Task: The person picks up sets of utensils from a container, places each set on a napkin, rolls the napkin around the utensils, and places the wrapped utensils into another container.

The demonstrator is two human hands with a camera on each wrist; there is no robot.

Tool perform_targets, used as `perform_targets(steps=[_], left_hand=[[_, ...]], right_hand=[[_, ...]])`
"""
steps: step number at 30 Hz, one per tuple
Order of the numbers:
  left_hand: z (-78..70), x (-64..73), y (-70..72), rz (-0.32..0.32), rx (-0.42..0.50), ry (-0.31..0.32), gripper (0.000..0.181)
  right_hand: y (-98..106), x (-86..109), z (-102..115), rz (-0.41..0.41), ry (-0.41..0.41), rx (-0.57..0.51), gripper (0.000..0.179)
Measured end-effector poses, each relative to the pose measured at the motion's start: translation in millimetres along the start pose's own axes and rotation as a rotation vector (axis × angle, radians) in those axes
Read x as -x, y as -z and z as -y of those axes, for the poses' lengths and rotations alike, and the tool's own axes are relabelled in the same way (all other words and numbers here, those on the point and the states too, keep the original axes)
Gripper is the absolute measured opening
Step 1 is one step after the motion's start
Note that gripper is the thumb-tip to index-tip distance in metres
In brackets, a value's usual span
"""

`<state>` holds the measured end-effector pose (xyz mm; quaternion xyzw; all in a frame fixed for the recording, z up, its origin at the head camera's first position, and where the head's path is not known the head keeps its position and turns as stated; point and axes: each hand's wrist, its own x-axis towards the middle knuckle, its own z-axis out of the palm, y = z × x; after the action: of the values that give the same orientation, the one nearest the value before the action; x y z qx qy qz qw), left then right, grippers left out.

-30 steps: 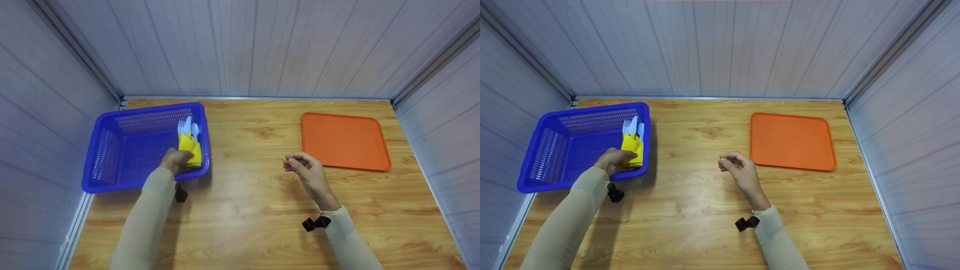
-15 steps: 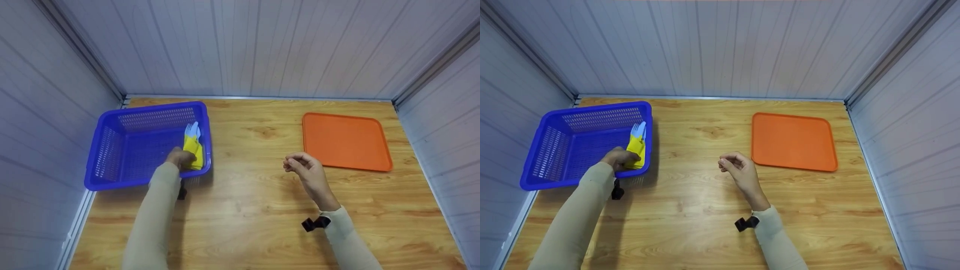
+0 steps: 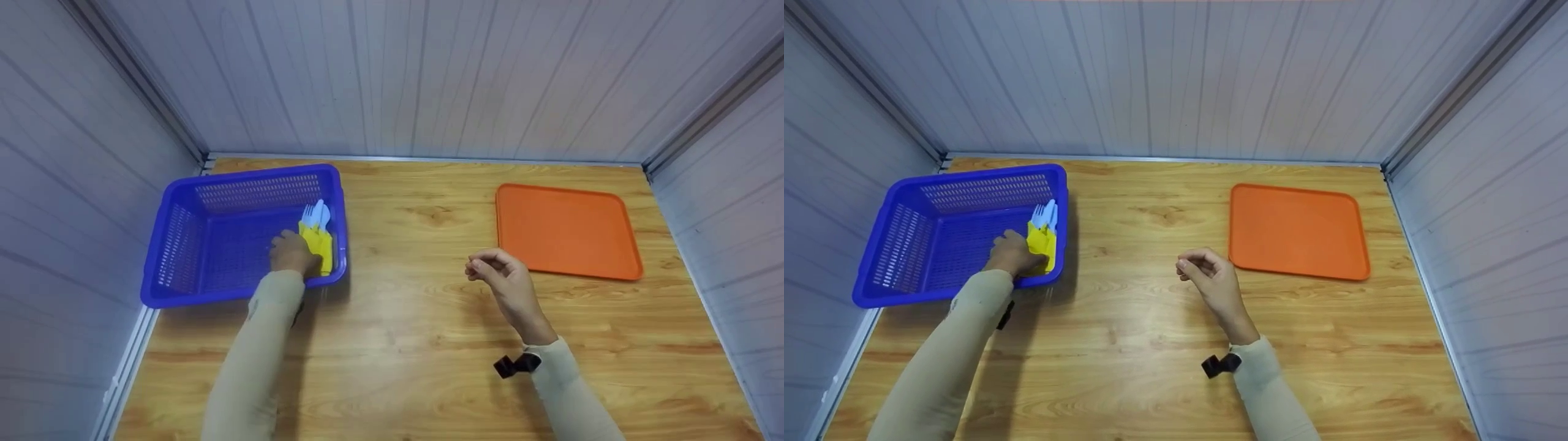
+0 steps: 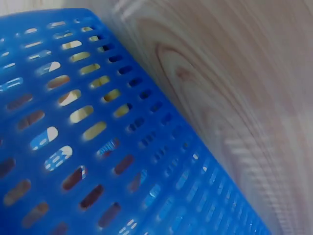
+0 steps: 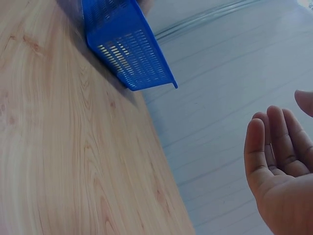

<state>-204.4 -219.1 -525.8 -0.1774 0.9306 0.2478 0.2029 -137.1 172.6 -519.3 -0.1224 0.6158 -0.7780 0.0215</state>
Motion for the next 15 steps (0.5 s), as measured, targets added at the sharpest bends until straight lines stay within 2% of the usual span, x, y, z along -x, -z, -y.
perform_targets(steps=[6,10,15], left_hand=[[3.9,-1.2,2.2,0.114,0.086,0.013,0.052],[5.1,0.8,5.7,0.136,0.093,0.026,0.056],[-1.0,7.2,14.1,0.136,0.05,0.024,0.056]], right_hand=[[0.2,0.8,-1.4,-0.008,-0.009,0.004,0.024],[0.4,0.1,-1.7,-0.011,-0.013,0.007,0.025],[3.4,-2.7,-1.4,-0.018,-0.035,0.036,0.033]])
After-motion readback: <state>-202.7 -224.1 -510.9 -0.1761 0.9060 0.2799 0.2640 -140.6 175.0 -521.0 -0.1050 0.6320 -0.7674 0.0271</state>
